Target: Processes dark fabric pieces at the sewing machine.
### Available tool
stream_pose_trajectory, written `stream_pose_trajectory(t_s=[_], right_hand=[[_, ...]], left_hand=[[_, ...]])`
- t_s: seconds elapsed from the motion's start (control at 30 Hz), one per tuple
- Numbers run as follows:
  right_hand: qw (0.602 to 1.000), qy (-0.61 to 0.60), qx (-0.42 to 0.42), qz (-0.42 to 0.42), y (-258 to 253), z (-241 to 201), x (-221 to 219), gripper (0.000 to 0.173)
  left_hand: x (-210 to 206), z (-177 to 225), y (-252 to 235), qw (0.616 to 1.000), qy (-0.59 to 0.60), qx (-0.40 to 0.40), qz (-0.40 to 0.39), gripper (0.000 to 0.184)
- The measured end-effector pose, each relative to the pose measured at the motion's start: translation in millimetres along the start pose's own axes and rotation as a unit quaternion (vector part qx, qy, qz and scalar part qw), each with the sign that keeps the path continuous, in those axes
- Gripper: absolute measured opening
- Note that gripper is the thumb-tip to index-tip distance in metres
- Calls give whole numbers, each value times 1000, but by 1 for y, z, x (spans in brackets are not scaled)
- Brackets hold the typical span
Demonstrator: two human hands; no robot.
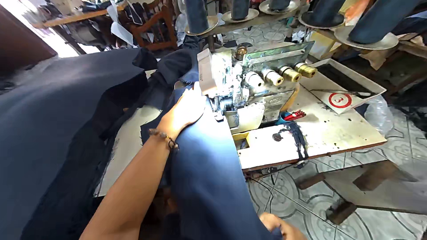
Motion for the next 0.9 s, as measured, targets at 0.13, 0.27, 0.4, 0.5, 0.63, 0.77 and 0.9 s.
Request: stream_pose_trajectory(t_s=[0.13, 0.27, 0.4, 0.5, 0.63, 0.77, 0.9], right_hand=[[994, 54, 20, 92, -23, 16, 22, 17], [975, 82, 13, 206, -46, 21, 33, 19], [945, 67, -13, 321, -59, 23, 39, 21], [928, 61, -20, 367, -66, 20, 39, 24], [922, 56, -25, 382, -72, 18, 43, 21], [917, 43, -42, 394, -78, 17, 44, 18], [918, 35, -47, 393, -81, 15, 38, 17]], left_hand=[[3, -15, -36, 1000, -15, 18, 9, 46], [18, -20, -50, 996, -3, 80, 32, 52], [26, -35, -77, 988, -45, 36, 145, 52], [51, -24, -27, 974, 45, 14, 220, 52], [43, -22, 157, 947, 152, 5, 282, 46], [-77, -53, 330, 935, 247, 201, 153, 48], [-135, -119, 366, 829, 338, 419, 152, 96]])
Point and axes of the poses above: each hand's wrist, its own y-axis away from the middle knuckle, its own x-axis out of the back of the hand, z = x × y, the point moved 9 cm from there along -y, towards the middle knuckle, and after that the axes turned 12 degrees about z, right-handed, at the moved point
